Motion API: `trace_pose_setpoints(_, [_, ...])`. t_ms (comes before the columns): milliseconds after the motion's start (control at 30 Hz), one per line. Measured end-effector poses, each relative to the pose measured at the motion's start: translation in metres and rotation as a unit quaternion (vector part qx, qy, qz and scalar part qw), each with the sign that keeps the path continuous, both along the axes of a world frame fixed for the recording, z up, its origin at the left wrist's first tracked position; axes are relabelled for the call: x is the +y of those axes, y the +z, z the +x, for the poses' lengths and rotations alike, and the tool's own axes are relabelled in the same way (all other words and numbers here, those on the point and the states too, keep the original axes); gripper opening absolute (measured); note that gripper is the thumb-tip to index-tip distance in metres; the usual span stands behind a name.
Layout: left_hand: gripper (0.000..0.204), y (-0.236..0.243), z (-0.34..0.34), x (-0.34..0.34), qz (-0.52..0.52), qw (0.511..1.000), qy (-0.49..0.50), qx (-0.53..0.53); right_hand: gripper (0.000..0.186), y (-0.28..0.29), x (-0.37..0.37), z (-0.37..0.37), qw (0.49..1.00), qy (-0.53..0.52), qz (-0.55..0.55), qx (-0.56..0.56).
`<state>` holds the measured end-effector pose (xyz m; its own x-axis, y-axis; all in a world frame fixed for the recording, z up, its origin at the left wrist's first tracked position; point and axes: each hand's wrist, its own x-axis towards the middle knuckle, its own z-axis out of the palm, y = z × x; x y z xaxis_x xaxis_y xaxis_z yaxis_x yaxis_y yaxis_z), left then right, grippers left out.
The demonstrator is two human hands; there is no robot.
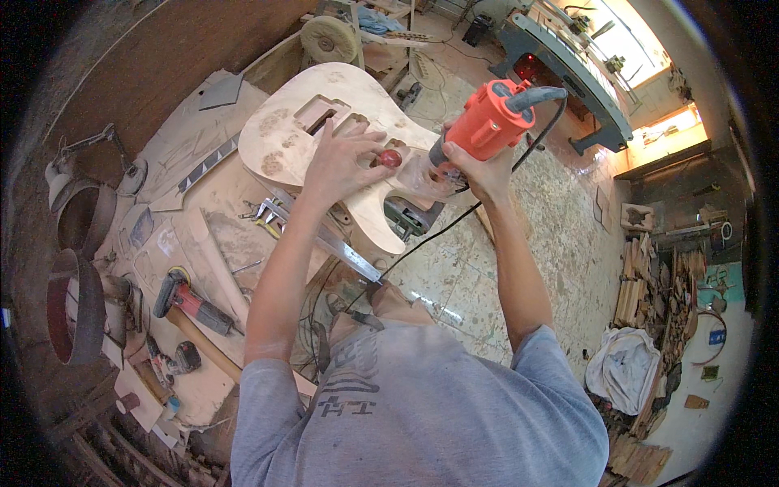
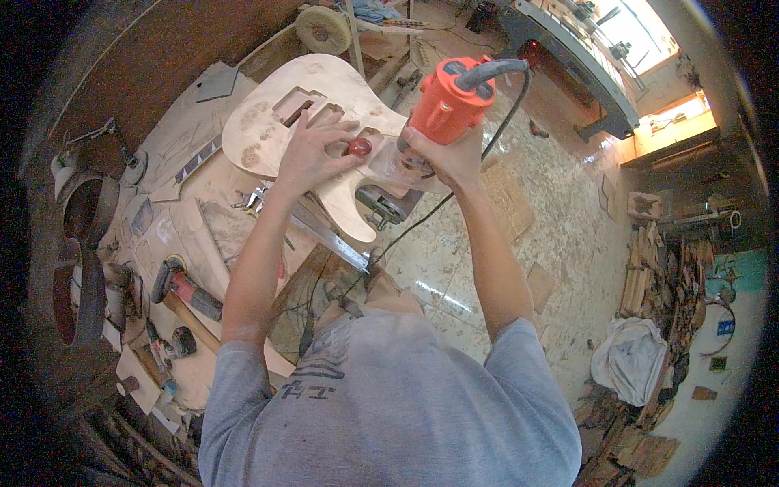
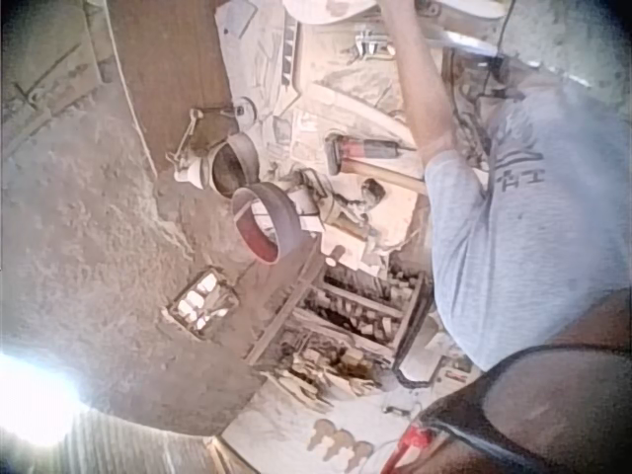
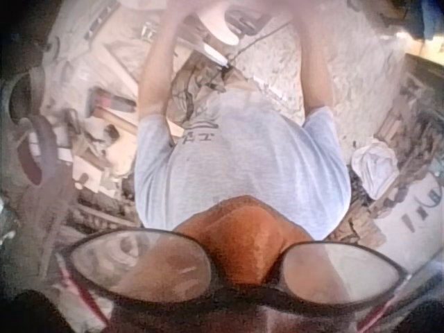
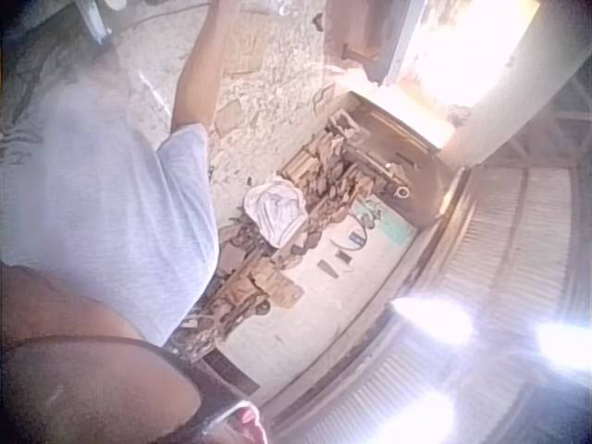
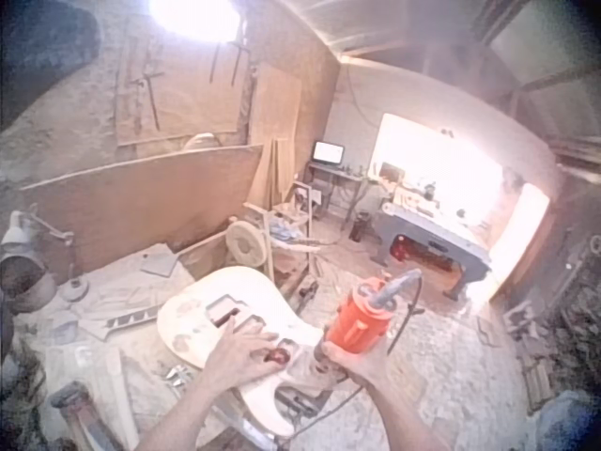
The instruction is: The person uses a handheld router to carve out the cavity for a guitar's electronics and then holds the neck against the body to check the fit.
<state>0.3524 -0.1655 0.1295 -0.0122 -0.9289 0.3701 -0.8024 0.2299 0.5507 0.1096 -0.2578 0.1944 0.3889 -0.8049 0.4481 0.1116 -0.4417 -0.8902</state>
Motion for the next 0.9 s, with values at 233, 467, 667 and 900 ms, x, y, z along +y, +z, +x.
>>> trace_pose_setpoints(233, [0.04, -0.005, -0.007, -0.001, -0.01, 1.0, 0.004, -0.018, 0.075, -0.001, 0.001, -0.009, 1.0, 0.002, 0.001, 0.003])
trace_pose_setpoints(467, [0.041, -0.005, -0.01, -0.001, -0.011, 1.0, -0.006, -0.024, 0.075, -0.001, 0.003, -0.018, 1.0, 0.01, 0.01, 0.014])
trace_pose_setpoints(667, [0.043, -0.006, -0.014, -0.001, -0.017, 0.999, -0.003, -0.046, 0.072, -0.001, 0.004, -0.023, 1.0, -0.002, -0.006, 0.024])
trace_pose_setpoints(900, [0.044, -0.002, -0.016, 0.0, -0.008, 0.998, -0.003, -0.055, 0.064, 0.001, 0.009, -0.024, 0.999, -0.023, -0.012, 0.033])
